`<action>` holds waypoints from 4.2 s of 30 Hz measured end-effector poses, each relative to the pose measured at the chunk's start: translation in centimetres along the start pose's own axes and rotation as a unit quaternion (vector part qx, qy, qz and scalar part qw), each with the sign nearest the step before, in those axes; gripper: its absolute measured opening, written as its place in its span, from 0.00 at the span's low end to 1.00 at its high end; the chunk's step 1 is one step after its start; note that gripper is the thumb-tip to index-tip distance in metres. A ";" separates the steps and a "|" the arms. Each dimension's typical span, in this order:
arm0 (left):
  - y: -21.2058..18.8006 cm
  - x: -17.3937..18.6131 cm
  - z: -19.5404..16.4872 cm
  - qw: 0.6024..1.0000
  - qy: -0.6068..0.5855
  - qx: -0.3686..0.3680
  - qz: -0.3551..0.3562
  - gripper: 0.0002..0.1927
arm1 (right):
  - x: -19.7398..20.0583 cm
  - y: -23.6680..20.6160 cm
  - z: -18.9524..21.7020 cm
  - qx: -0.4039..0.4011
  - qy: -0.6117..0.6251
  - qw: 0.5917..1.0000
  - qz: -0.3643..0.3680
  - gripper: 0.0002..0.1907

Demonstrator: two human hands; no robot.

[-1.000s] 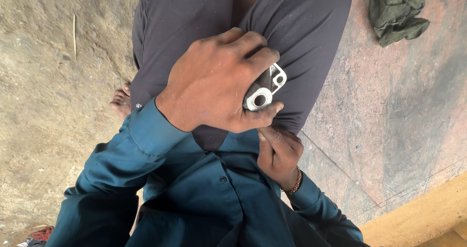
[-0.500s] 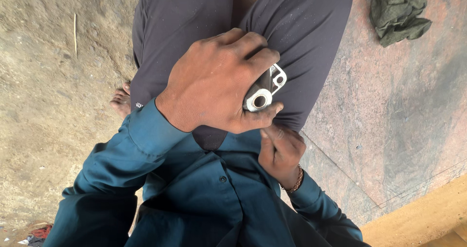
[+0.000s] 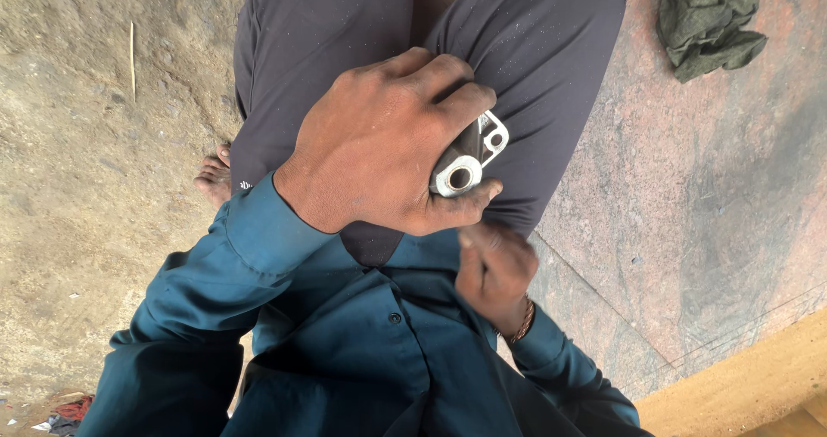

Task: The person sits on the ground holding a metal pump housing on their lap and repeatedly files its edges and mounting flange with a small red file, turning the part to reach different surfaces.

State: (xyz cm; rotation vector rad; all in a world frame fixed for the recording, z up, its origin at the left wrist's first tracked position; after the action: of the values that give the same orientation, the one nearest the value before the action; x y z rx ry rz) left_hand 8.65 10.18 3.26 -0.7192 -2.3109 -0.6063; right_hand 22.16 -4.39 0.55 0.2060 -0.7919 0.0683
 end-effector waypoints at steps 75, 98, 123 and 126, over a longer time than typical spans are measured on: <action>-0.1 0.1 0.0 1.000 -0.002 -0.001 -0.003 0.35 | 0.2 0.0 -2.9 -0.133 0.005 0.991 -0.009 0.10; 0.1 0.0 -0.1 1.000 0.000 0.000 0.010 0.36 | 0.7 0.9 -2.8 -0.071 -0.005 0.997 -0.022 0.10; -0.6 0.3 0.0 1.000 0.000 0.024 -0.014 0.33 | -1.2 0.0 1.4 0.000 0.037 0.999 -0.005 0.12; -0.7 0.2 0.1 0.999 -0.012 0.031 -0.018 0.33 | -0.9 -0.3 -1.2 -0.131 0.049 0.990 -0.028 0.13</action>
State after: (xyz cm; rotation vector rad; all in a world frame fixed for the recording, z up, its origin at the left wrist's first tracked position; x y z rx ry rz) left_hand 8.02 9.78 3.16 -0.6606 -2.3587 -0.5426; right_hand 22.43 -4.43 -1.01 -0.0243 -0.6894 -0.0786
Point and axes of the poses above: each hand's wrist, its own y-axis towards the middle knuckle, its own x-axis out of the back of the hand, z = x × y, the point moved 9 cm from there along y, towards the middle knuckle, and after that the axes turned 4 degrees about -y, right-handed, at the moved point
